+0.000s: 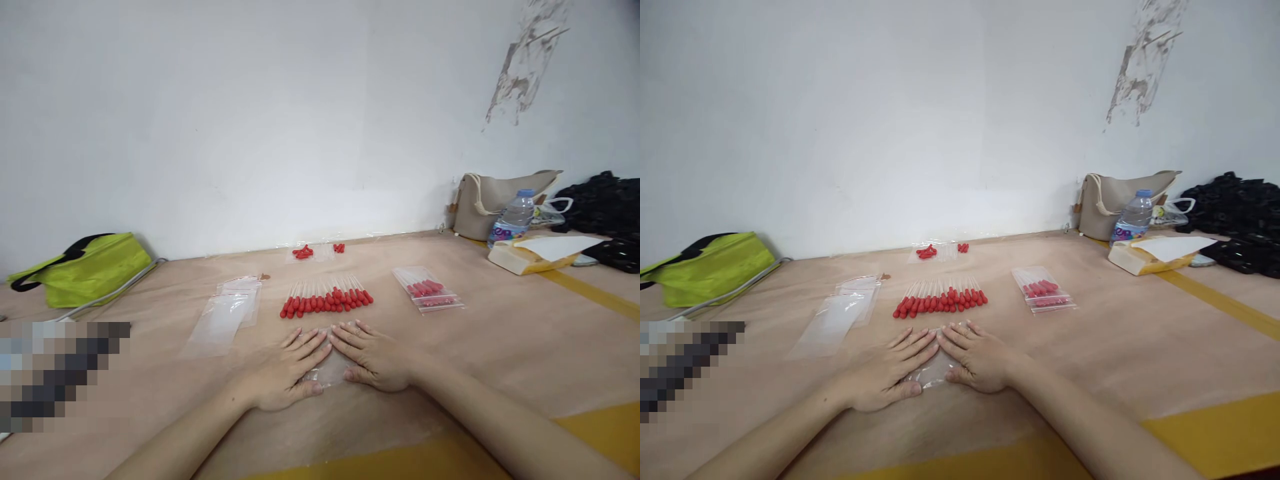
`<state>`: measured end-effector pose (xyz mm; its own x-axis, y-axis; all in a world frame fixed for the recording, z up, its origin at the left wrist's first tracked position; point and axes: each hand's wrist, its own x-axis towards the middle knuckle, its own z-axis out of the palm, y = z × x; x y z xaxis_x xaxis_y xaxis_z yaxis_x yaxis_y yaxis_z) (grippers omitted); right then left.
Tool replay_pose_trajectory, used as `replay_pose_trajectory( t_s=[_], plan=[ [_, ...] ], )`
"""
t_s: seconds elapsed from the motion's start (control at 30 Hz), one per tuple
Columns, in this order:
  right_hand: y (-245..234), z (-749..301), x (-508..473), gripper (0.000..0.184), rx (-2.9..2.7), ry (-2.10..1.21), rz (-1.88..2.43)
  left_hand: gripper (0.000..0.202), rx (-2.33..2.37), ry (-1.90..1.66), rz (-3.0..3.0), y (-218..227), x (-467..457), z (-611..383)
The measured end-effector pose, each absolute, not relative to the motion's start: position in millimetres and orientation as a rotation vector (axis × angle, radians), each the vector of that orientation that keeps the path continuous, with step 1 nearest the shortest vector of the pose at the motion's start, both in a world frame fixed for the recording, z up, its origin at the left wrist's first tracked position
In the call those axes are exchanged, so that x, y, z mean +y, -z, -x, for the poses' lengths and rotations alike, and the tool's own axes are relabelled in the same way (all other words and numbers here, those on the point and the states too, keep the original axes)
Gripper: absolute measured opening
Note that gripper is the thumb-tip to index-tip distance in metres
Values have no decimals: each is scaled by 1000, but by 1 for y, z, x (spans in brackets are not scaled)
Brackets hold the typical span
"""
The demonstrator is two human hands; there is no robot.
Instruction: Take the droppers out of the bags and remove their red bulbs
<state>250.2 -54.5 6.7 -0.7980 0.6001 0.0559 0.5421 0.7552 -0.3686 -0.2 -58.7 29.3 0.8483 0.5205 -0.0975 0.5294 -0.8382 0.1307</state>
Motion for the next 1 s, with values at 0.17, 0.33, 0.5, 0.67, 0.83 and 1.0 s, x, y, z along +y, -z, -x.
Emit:
replay_pose_trajectory(
  t_s=[0.17,0.33,0.5,0.67,0.83,1.0],
  plan=[
    [-17,-252,-58,59,-2689,-465,908,62,802,-10,-2808,-33,-57,7],
    [-16,-250,-54,36,-2390,-442,1018,71,820,-136,-2531,-35,-49,24],
    [-10,-245,-48,47,-2194,-597,1331,76,946,-421,-2389,-32,-41,31],
    [-14,-244,-49,37,-2180,-719,1460,69,1410,-636,-2044,-28,-42,25],
    [-12,-242,-51,38,-2225,-629,1402,32,1361,-529,-1868,-25,-43,19],
    [-18,-251,-44,34,-2163,-440,1323,32,1213,-701,-1784,-46,-30,44]
  ],
)
